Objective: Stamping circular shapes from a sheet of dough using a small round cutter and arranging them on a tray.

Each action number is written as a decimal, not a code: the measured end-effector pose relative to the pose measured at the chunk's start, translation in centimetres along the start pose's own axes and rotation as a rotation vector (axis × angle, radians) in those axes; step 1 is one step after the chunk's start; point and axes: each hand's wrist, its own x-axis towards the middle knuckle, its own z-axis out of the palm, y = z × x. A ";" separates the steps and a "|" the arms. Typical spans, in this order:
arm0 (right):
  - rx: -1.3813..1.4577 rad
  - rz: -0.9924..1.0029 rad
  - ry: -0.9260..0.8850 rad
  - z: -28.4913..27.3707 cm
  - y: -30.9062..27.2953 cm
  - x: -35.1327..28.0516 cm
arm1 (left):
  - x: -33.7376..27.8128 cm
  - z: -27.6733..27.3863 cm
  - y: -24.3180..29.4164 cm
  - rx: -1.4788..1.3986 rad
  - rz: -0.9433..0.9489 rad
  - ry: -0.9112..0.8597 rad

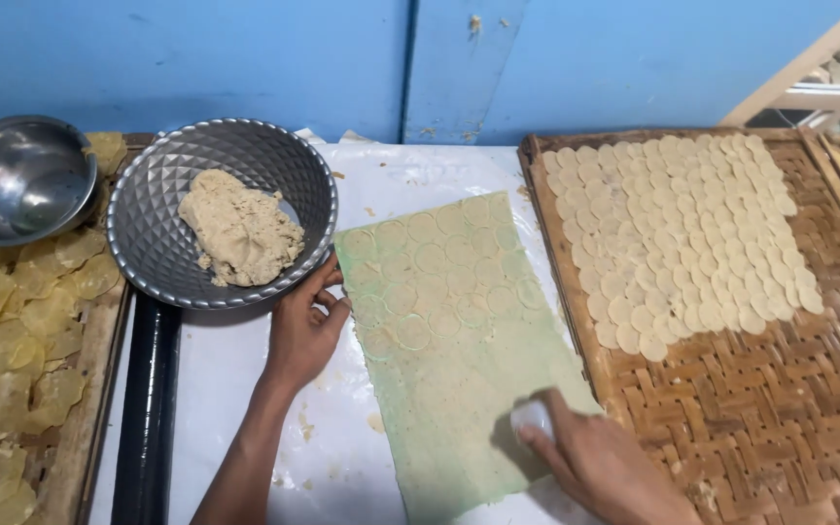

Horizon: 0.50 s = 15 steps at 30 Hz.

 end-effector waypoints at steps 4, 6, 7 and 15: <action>0.014 -0.037 -0.164 3.1 1.5 -2.7 | -0.4 -0.1 1.4 -0.110 0.049 0.002; 0.030 0.012 -0.200 5.0 2.0 -3.2 | -0.5 -0.1 2.2 -0.177 -0.041 -0.019; 0.034 0.014 -0.192 5.5 2.0 -3.4 | -0.6 0.0 2.2 -0.176 -0.032 -0.023; 0.205 0.012 -0.071 5.7 0.6 -5.1 | -1.0 -0.3 4.4 -0.755 -0.289 -0.127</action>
